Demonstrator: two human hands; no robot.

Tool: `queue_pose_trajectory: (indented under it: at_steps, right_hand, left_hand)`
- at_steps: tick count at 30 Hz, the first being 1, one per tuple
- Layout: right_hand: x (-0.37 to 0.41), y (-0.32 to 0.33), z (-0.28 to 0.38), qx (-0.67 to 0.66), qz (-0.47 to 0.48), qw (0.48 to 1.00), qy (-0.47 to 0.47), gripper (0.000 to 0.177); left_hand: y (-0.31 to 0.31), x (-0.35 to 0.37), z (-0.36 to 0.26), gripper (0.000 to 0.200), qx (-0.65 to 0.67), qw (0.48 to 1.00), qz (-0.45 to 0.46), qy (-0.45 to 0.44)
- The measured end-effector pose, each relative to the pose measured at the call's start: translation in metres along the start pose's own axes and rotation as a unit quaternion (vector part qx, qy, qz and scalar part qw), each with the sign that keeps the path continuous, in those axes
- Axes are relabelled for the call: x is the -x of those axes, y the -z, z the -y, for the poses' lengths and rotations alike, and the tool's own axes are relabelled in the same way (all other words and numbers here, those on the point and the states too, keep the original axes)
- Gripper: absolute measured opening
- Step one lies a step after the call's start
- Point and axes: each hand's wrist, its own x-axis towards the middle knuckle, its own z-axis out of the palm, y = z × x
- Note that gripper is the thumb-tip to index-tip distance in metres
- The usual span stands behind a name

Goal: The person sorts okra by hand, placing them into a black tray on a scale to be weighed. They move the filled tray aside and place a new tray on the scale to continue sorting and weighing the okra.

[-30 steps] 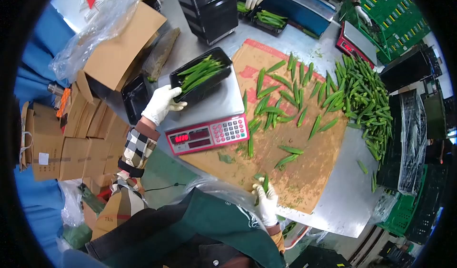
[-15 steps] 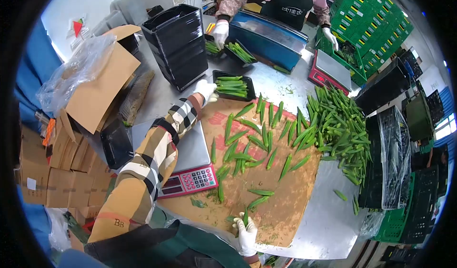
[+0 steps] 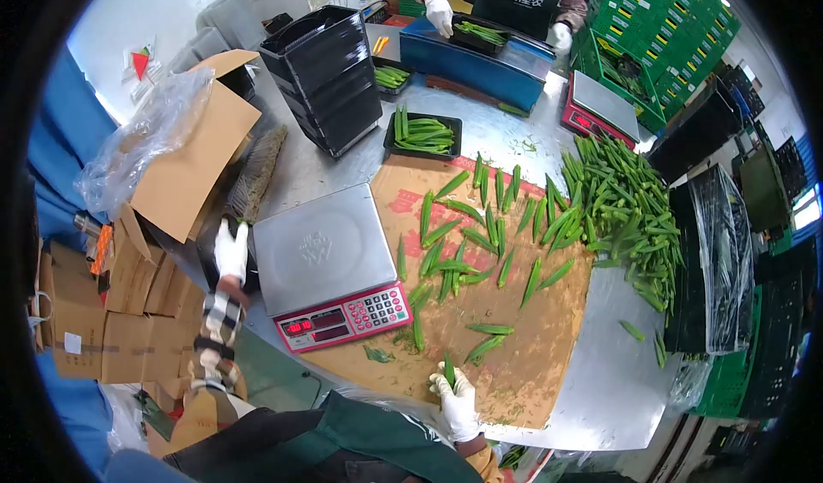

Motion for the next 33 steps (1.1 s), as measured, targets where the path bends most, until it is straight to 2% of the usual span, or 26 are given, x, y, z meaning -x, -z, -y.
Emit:
queue_pose_trajectory:
  at_steps: [2, 3, 5, 7, 8, 11, 13, 16, 17, 19, 20, 23, 24, 27, 31, 33]
  right_hand:
    - [0.0, 0.001, -0.009, -0.002, 0.012, 1.0, 0.011, 0.029]
    - [0.001, 0.002, -0.014, -0.004, 0.015, 1.0, 0.013, 0.029]
    - [0.007, -0.002, -0.013, 0.004, 0.005, 1.0, 0.014, 0.029]
    - [0.011, -0.001, -0.016, 0.017, 0.02, 0.999, 0.045, 0.029]
    - [0.013, -0.001, -0.018, 0.014, 0.014, 0.999, 0.041, 0.029]
    - [0.019, -0.004, -0.02, -0.006, -0.014, 0.999, 0.049, 0.026]
    - [0.022, -0.004, -0.024, -0.03, -0.031, 0.997, 0.063, 0.025]
    - [0.03, 0.008, -0.03, -0.031, -0.04, 0.997, 0.057, 0.027]
    - [0.031, 0.011, -0.032, -0.036, -0.041, 0.997, 0.056, 0.027]
    - [0.034, 0.016, -0.035, -0.025, -0.054, 0.997, 0.041, 0.027]
    - [0.034, 0.019, -0.04, -0.033, -0.052, 0.997, 0.038, 0.027]
    - [0.032, 0.023, -0.051, -0.038, -0.046, 0.997, 0.043, 0.027]
    - [0.031, 0.023, -0.053, -0.035, -0.045, 0.997, 0.047, 0.027]
    - [0.027, 0.02, -0.053, -0.001, -0.032, 0.996, 0.079, 0.026]
    - [0.03, 0.014, -0.038, 0.007, -0.015, 0.998, 0.054, 0.029]
    - [0.03, 0.013, -0.04, -0.003, -0.02, 0.999, 0.04, 0.029]
  left_hand:
    - [-0.017, 0.018, 0.077, 0.068, -0.099, 0.995, 0.007, 0.001]
    - [-0.005, 0.028, 0.074, 0.06, -0.078, 0.99, 0.096, 0.068]
    - [-0.008, 0.047, 0.078, 0.052, 0.106, 0.992, 0.069, 0.029]
    - [-0.004, 0.034, 0.079, 0.045, 0.055, 0.985, 0.161, 0.029]
    - [-0.009, 0.033, 0.08, 0.038, 0.138, 0.98, 0.144, 0.02]
    - [-0.011, 0.019, 0.081, 0.029, 0.112, 0.982, 0.151, 0.015]
    - [-0.015, 0.013, 0.093, 0.028, 0.088, 0.99, 0.103, -0.039]
    - [-0.02, 0.007, 0.12, 0.031, 0.246, 0.962, 0.114, 0.02]
    - [-0.016, 0.01, 0.12, 0.029, 0.196, 0.975, 0.088, -0.057]
    - [-0.009, 0.017, 0.112, 0.026, 0.194, 0.98, 0.03, 0.029]
    - [-0.003, 0.022, 0.111, 0.026, 0.197, 0.98, -0.014, 0.013]
    - [0.035, 0.047, 0.062, 0.026, 0.149, 0.98, -0.127, -0.031]
    - [0.053, 0.06, 0.037, 0.028, 0.112, 0.986, -0.121, -0.038]
    - [0.061, 0.084, -0.002, 0.023, 0.138, 0.961, -0.167, -0.173]
    - [0.068, 0.123, -0.054, 0.018, 0.125, 0.95, 0.023, -0.284]
    - [0.066, 0.131, -0.057, 0.018, 0.013, 0.906, 0.138, -0.4]
